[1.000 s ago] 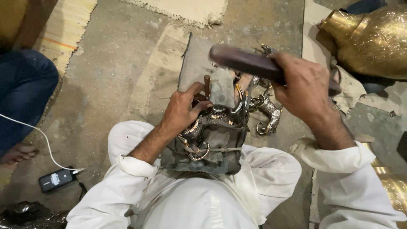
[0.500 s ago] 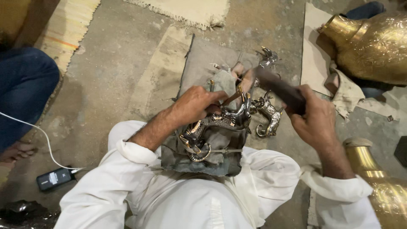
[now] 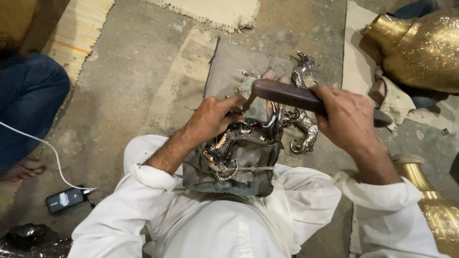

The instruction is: The person sits cross-legged on the floor with a sand-filled cushion on their lap holding a silver metal animal figurine. They hold a small punch against the figurine and repeatedly strike it with a wooden mallet to emboss and shape the metal, repositioning the figurine and punch between strikes.

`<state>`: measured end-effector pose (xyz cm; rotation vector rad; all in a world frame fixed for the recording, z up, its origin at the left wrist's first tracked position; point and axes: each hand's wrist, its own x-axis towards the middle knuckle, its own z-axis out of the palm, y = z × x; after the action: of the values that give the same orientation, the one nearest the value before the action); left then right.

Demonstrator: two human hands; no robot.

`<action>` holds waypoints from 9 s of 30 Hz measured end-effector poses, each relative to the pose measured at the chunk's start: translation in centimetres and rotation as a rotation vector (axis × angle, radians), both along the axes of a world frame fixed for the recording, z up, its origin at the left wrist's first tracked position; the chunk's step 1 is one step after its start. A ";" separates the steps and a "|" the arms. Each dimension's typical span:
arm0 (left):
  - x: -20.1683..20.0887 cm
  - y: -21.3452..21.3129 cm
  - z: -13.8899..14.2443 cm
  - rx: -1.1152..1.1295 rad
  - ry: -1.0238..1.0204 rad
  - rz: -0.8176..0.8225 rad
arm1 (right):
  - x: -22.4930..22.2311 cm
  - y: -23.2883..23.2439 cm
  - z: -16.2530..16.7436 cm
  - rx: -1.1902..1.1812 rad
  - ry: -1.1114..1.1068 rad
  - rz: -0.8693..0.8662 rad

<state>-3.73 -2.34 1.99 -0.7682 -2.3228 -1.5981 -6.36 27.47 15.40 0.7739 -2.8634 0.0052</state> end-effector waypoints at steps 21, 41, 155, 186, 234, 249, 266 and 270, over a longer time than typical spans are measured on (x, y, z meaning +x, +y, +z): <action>2.4 1.5 -1.9 0.168 -0.196 0.280 | -4.0 -7.9 4.4 0.266 -0.127 0.090; -0.1 1.1 0.0 -0.079 -0.090 -0.029 | 0.4 0.3 2.7 0.147 -0.108 -0.117; 2.1 1.0 -1.9 0.123 -0.051 0.158 | -0.9 -2.0 1.8 0.225 0.044 0.129; 4.8 3.7 -3.4 0.425 -0.229 0.458 | -3.4 -13.1 6.2 0.483 0.144 0.310; 4.2 1.9 -3.3 0.284 -0.171 0.264 | -0.5 -0.8 2.9 0.263 -0.011 0.079; 5.8 3.8 -3.8 0.418 -0.181 0.462 | -2.4 -11.4 5.5 0.578 0.198 0.310; 7.0 4.5 -4.1 0.326 -0.060 0.538 | -1.2 -12.2 6.3 0.729 0.156 0.372; 6.6 4.4 -4.0 0.301 -0.102 0.520 | -1.2 -10.5 5.8 0.597 0.202 0.368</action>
<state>2.89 2.02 -1.98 -0.0093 -2.0372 -1.6970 -7.57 16.96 21.25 1.3050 -2.4924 -0.8542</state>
